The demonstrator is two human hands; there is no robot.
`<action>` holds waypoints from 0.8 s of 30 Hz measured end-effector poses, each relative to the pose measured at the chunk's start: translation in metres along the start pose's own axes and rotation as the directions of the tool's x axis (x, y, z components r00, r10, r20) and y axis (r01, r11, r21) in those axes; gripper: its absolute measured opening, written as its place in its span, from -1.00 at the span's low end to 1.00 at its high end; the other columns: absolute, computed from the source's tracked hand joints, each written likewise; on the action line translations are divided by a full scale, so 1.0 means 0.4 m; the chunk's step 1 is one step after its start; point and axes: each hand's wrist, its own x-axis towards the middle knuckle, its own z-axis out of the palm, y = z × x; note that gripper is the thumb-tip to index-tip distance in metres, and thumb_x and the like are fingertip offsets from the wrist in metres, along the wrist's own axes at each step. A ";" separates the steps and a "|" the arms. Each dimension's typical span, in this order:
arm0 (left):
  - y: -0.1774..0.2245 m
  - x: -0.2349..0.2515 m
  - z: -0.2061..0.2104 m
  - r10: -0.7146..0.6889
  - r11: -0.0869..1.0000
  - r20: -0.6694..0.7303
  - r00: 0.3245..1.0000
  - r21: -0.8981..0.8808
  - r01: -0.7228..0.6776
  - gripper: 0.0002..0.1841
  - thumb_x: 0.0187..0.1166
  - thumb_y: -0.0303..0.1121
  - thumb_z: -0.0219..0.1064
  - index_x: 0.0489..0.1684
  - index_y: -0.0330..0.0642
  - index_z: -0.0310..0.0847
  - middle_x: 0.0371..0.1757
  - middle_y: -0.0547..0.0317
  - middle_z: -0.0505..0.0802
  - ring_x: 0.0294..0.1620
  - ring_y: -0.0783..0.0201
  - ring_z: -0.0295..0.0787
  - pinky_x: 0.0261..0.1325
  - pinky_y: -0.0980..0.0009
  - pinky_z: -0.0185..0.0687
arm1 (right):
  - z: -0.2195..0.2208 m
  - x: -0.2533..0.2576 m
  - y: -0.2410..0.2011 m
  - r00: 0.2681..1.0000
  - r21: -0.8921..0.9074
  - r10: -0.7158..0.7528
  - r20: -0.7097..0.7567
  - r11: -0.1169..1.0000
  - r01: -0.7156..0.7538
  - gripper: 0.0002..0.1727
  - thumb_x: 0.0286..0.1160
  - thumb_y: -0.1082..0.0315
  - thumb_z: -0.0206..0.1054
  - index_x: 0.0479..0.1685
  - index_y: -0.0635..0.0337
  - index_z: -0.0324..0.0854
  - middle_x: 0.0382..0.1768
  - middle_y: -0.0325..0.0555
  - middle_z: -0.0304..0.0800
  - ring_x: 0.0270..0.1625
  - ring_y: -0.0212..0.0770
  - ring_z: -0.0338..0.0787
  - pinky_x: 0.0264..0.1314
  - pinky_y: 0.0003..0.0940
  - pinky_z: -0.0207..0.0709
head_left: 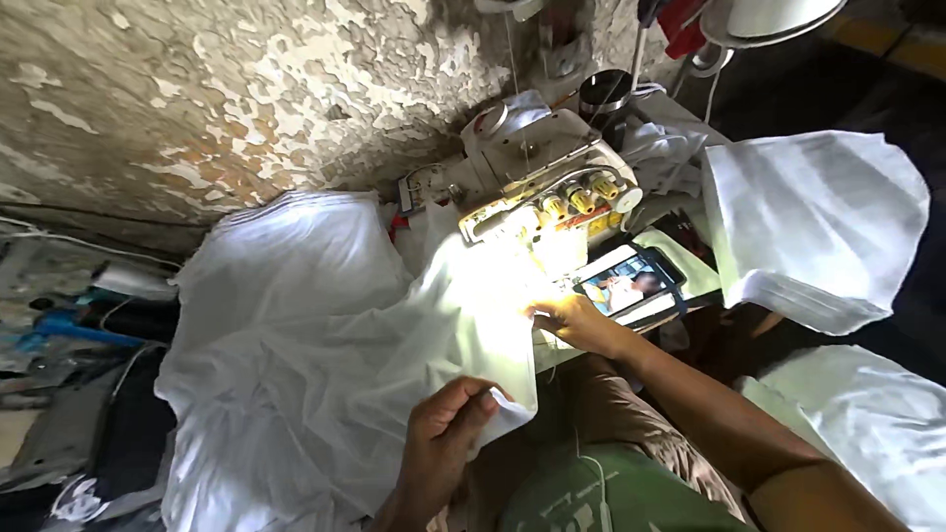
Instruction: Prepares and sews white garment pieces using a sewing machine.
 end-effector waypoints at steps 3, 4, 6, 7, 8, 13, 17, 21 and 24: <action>-0.016 0.014 0.010 -0.085 0.996 0.056 0.995 0.025 0.083 -0.83 0.68 -0.34 0.24 -0.22 0.00 0.79 -0.28 0.68 0.84 -0.23 0.81 0.71 -0.13 0.79 0.62 | 0.015 0.012 0.007 0.984 -0.120 -0.117 -0.137 0.988 0.100 -0.85 0.49 0.46 0.37 -0.13 0.22 0.85 -0.37 0.04 0.87 -0.38 0.05 0.86 -0.34 0.08 0.68; -0.024 0.017 0.015 -0.092 0.995 0.090 0.992 0.050 0.088 -0.82 0.66 -0.41 0.22 -0.23 -0.14 0.78 -0.30 0.62 0.83 -0.24 0.82 0.69 -0.13 0.79 0.60 | 0.019 0.016 0.011 0.980 -0.140 -0.131 -0.150 0.984 0.110 -0.85 0.48 0.46 0.38 -0.12 0.19 0.85 -0.36 0.03 0.88 -0.39 0.04 0.87 -0.36 0.07 0.68; -0.049 0.023 0.025 -0.095 0.993 0.151 0.984 0.089 0.082 -0.83 0.63 -0.51 0.22 -0.21 -0.37 0.75 -0.30 0.50 0.83 -0.23 0.83 0.67 -0.08 0.80 0.58 | 0.020 0.019 0.009 0.978 -0.157 -0.149 -0.148 0.979 0.126 -0.83 0.46 0.47 0.41 -0.09 0.14 0.88 -0.32 0.02 0.90 -0.36 0.04 0.89 -0.34 0.07 0.69; -0.064 0.026 0.029 -0.099 0.991 0.168 0.981 0.102 0.082 -0.83 0.62 -0.53 0.22 -0.21 -0.42 0.74 -0.30 0.46 0.83 -0.24 0.83 0.66 -0.08 0.81 0.57 | 0.022 0.017 0.009 0.976 -0.169 -0.166 -0.142 0.975 0.141 -0.83 0.44 0.48 0.42 -0.11 0.14 0.89 -0.33 0.02 0.90 -0.36 0.04 0.88 -0.35 0.07 0.68; -0.080 0.029 0.031 -0.102 0.991 0.180 0.978 0.108 0.084 -0.83 0.62 -0.54 0.21 -0.20 -0.43 0.74 -0.31 0.44 0.82 -0.26 0.82 0.65 -0.09 0.81 0.56 | 0.024 0.014 0.009 0.972 -0.188 -0.188 -0.141 0.969 0.160 -0.84 0.43 0.47 0.41 -0.14 0.13 0.89 -0.36 0.00 0.88 -0.38 0.01 0.87 -0.37 0.03 0.68; -0.137 0.051 0.044 -0.112 0.987 0.197 0.974 0.139 0.086 -0.82 0.64 -0.52 0.24 -0.19 -0.45 0.75 -0.31 0.36 0.83 -0.28 0.81 0.63 -0.10 0.81 0.53 | 0.043 -0.014 0.023 0.958 -0.281 -0.245 -0.151 0.940 0.196 -0.80 0.46 0.50 0.35 -0.14 0.12 0.90 -0.06 -0.09 0.96 -0.32 -0.03 0.92 -0.42 -0.04 0.69; -0.187 0.046 0.068 -0.031 0.904 0.145 0.989 0.427 -0.034 -0.76 0.68 -0.36 0.27 -0.15 -0.33 0.84 -0.31 0.16 0.87 -0.25 0.50 0.72 -0.05 0.59 0.60 | 0.075 -0.016 0.046 0.940 -0.373 -0.263 -0.216 0.912 0.170 -0.78 0.47 0.51 0.33 -0.12 0.13 0.89 0.10 -0.09 0.93 -0.33 -0.01 0.91 -0.46 -0.07 0.67; -0.231 0.025 0.130 0.191 0.724 0.032 0.981 0.670 -0.163 -0.82 0.57 -0.43 0.35 -0.21 -0.26 0.91 -0.22 0.07 0.97 -0.12 0.12 0.92 0.04 0.23 0.78 | 0.117 -0.023 0.051 0.929 -0.378 -0.184 -0.322 0.924 0.052 -0.75 0.38 0.54 0.37 -0.05 0.17 0.89 0.07 0.08 0.92 -0.21 0.12 0.93 -0.34 0.00 0.72; -0.269 0.033 0.156 0.308 0.653 -0.043 0.950 0.736 -0.178 -0.84 0.50 -0.49 0.36 -0.25 -0.27 0.92 -0.15 0.05 0.98 -0.07 0.07 0.93 0.08 0.19 0.76 | 0.155 -0.042 0.039 0.892 -0.278 -0.050 -0.450 0.957 -0.086 -0.78 0.38 0.54 0.37 -0.04 0.37 0.80 -0.09 0.28 0.83 -0.23 0.23 0.89 -0.30 0.07 0.76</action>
